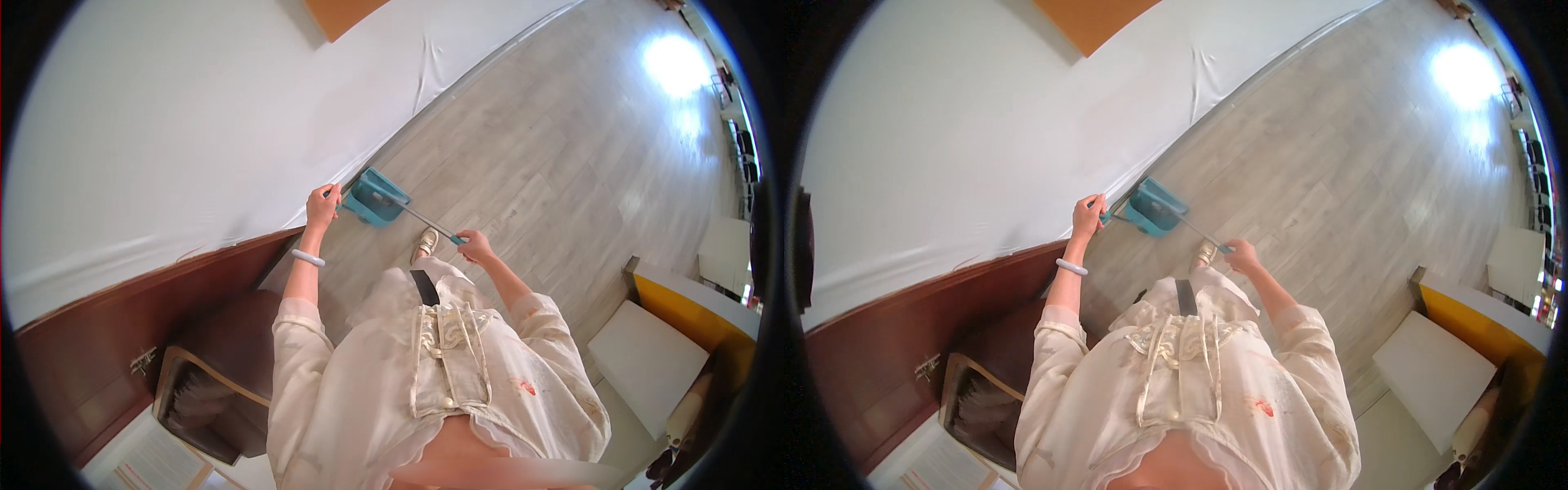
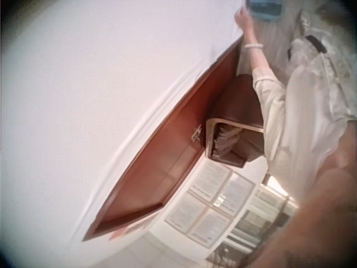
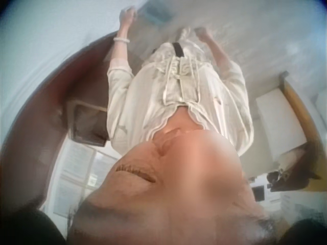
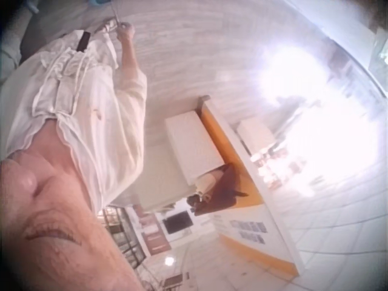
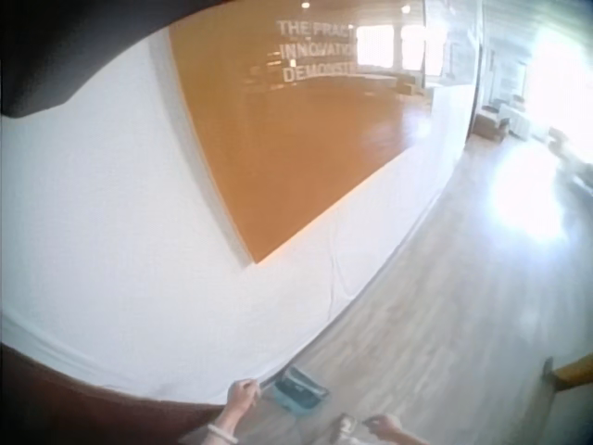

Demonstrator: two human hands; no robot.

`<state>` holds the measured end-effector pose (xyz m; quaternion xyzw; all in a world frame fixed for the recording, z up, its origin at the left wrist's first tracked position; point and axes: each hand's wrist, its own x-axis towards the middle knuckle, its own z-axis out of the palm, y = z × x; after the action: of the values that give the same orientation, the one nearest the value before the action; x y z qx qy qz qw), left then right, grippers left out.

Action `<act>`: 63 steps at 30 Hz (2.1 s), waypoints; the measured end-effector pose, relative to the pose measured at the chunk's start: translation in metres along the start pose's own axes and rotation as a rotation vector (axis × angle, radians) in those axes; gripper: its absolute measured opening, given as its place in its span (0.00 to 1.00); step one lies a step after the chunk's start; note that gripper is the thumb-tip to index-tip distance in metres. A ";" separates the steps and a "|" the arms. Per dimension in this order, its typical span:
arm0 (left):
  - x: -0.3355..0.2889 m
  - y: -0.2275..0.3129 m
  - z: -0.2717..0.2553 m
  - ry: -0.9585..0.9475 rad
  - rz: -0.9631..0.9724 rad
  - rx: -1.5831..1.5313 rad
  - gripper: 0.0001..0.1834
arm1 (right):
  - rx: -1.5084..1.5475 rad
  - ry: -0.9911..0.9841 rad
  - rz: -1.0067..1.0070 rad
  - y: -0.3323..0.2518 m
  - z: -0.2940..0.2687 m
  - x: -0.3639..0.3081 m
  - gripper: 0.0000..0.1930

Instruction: Sweeping dust and debris into a dustpan using a small broom on a wooden floor in a large showroom area.

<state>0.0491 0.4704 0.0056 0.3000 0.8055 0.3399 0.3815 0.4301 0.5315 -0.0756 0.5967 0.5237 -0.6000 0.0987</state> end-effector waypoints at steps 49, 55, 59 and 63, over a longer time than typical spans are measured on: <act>0.069 0.174 0.245 -0.877 0.749 0.495 0.17 | 0.765 0.815 0.307 0.085 0.052 -0.047 0.24; 0.079 0.181 0.253 -0.902 0.705 0.470 0.17 | 1.206 0.762 0.260 0.075 0.055 -0.085 0.22; 0.080 0.179 0.266 -0.933 0.792 0.397 0.18 | 1.426 0.819 0.355 0.092 0.043 -0.116 0.23; 0.064 0.180 0.283 -0.952 0.754 0.411 0.18 | 1.343 0.829 0.437 0.117 0.002 -0.166 0.22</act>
<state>0.2874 0.7137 -0.0158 0.7479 0.4356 0.1190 0.4866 0.5603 0.3950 0.0000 0.7905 -0.0813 -0.4837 -0.3667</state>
